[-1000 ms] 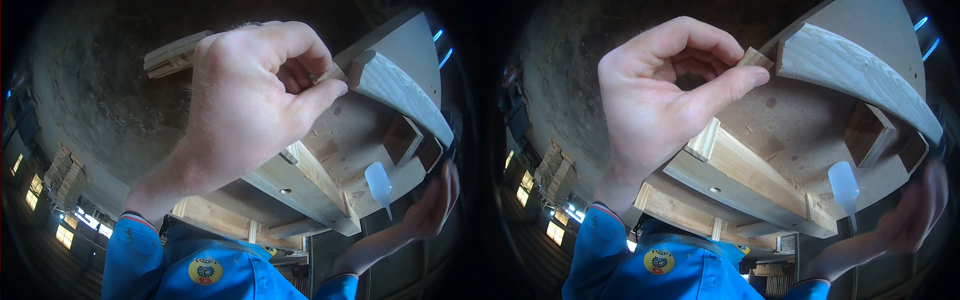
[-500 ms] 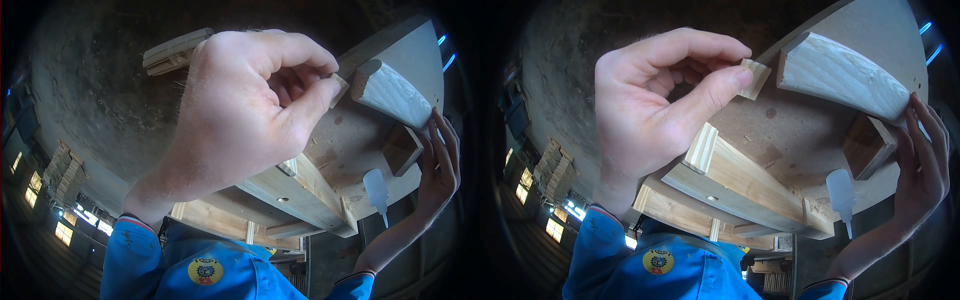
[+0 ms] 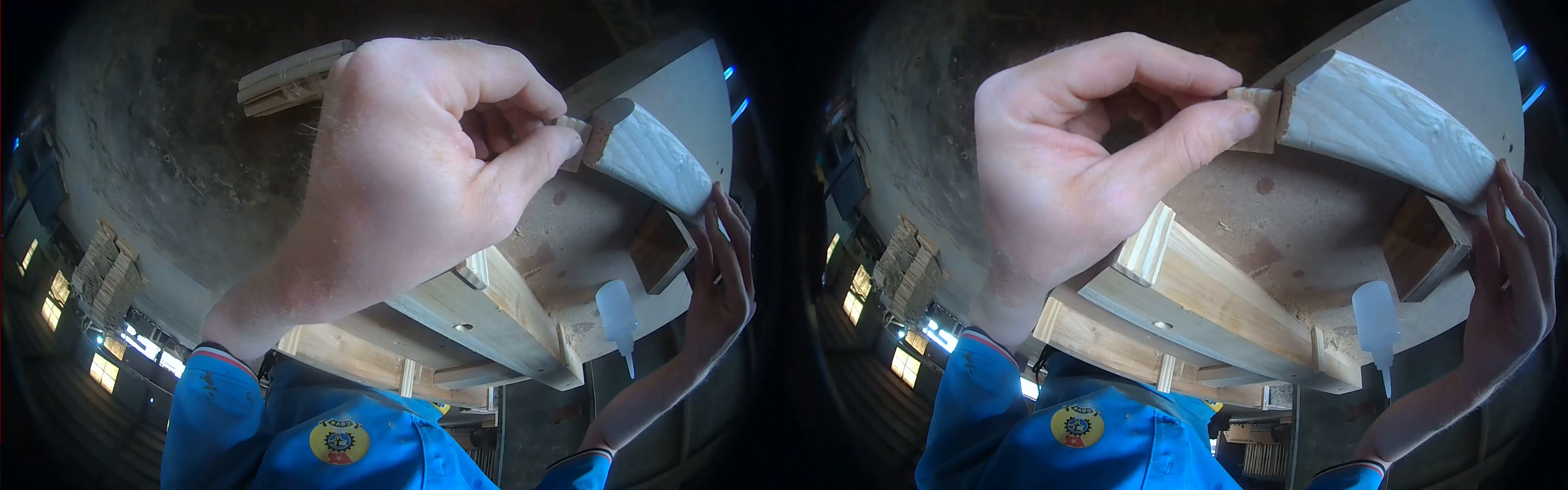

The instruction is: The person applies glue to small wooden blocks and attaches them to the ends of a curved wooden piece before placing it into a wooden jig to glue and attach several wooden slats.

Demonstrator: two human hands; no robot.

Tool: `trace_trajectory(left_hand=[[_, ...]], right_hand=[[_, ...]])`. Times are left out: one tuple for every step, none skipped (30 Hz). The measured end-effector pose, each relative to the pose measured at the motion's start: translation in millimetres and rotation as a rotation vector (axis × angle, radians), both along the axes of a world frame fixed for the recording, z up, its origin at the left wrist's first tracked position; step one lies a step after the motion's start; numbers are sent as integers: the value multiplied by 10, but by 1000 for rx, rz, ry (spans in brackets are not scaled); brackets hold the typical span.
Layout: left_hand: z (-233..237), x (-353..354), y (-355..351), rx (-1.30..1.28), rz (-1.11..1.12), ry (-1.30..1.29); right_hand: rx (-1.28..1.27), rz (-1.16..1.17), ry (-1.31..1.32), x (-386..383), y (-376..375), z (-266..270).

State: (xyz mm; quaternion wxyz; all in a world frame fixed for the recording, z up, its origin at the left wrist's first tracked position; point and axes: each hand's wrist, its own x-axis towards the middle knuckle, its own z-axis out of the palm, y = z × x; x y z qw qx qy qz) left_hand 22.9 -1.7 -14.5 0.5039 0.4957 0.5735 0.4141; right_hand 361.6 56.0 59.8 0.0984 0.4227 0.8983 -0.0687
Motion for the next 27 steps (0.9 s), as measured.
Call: trace_trajectory(left_hand=[[-10,1,2,10,2,-5],[-15,2,2,13,3,-7],[-19,3,2,17,5,-9],[-20,2,7,19,0,-13],[-22,3,8,20,-3,-16],[-24,4,10,20,-6,-18],[-29,8,9,4,-2,-50],[-33,9,11,-3,1,-65],[-36,11,12,-10,3,-81],[-36,8,14,-27,-5,-92],[-37,3,17,-43,-13,-103],[-39,-4,20,-42,-14,-104],[-37,-17,21,-58,-31,-115],[-43,-20,26,-71,-48,-126],[-62,-6,32,-70,-49,-126],[-89,19,35,-75,10,-142],[-85,19,42,-77,39,-149],[-82,19,49,-79,68,-156],[-51,-1,65,-144,20,-131],[-28,-9,70,-208,-26,-105],[-21,-9,71,-206,-24,-102],[-21,-8,67,-191,-67,-78],[-25,-6,60,-177,-111,-55],[-50,-14,60,-187,-108,-82],[-51,-22,69,-186,-109,-82],[-50,-32,77,-222,-114,-107],[-46,-34,85,-259,-119,-131]], right_hand=[[-1,1,2,3,-1,-1],[5,-1,-7,7,-4,0],[11,-3,-16,9,-5,-2],[11,-3,-15,9,-7,-7],[5,-16,-8,9,-13,-10],[-1,-30,-1,10,-18,-9],[-1,-31,-3,11,-12,-7],[5,-6,-1,8,2,-9],[11,19,1,7,11,-10],[12,19,1,7,11,-6],[7,21,2,7,10,-2],[2,22,2,7,9,3],[2,22,1,-4,17,12],[-16,29,-6,-13,31,14],[-33,36,-12,-19,40,17],[-33,37,-11,-20,40,17],[-31,36,-11,-22,38,12],[-29,35,-10,-24,35,8],[-27,35,-8,-25,32,8],[-26,37,-8,-25,28,9],[-24,40,-8,-31,32,5],[-22,41,-4,-43,34,-3],[-19,36,10,-58,31,-9],[-15,30,23,-70,25,-10],[-14,28,22,-83,19,-8],[-12,20,22,-97,17,-5],[-10,11,22,-101,15,-3]])
